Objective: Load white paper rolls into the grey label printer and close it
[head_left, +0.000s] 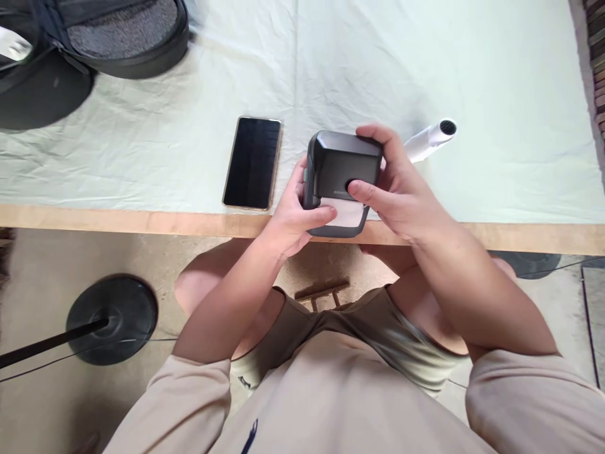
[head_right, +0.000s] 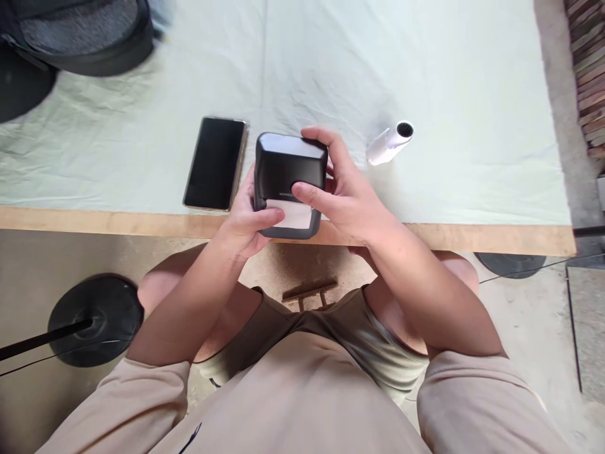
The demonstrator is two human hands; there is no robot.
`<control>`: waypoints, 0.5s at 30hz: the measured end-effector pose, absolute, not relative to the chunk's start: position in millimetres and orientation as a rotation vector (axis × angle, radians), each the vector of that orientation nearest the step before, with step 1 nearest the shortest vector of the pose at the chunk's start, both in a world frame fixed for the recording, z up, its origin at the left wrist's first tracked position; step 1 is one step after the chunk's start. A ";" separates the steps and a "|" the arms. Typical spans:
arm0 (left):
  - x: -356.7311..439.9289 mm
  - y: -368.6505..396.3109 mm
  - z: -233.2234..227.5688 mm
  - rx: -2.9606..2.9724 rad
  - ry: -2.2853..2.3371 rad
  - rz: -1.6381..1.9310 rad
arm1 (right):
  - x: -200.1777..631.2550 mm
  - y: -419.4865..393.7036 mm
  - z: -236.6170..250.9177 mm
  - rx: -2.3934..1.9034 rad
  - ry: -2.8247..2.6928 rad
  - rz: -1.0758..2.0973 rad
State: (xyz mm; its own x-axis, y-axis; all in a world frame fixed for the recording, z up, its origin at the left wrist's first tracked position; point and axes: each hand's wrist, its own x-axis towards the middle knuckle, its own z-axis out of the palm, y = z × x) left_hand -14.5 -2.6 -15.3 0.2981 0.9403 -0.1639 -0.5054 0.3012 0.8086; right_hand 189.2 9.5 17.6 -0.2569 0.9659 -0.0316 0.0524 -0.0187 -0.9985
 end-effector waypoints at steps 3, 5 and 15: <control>-11.2 -2.1 -10.7 0.663 0.700 1.070 | 193.3 10.8 12.1 -1.147 -1.511 1.323; -7.0 -2.2 -6.3 0.590 0.695 1.071 | 197.8 12.9 10.6 -1.124 -1.586 1.251; -1.2 1.0 10.7 0.347 0.774 1.097 | 207.2 6.8 34.2 -1.081 -1.713 1.144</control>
State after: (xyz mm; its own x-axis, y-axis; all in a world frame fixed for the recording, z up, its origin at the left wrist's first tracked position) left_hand -1.2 1.0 10.7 0.2341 0.8919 -0.3870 -0.6636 0.4374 0.6068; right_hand 207.2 6.8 34.2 -0.3219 0.9347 0.1509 0.2190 0.2286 -0.9486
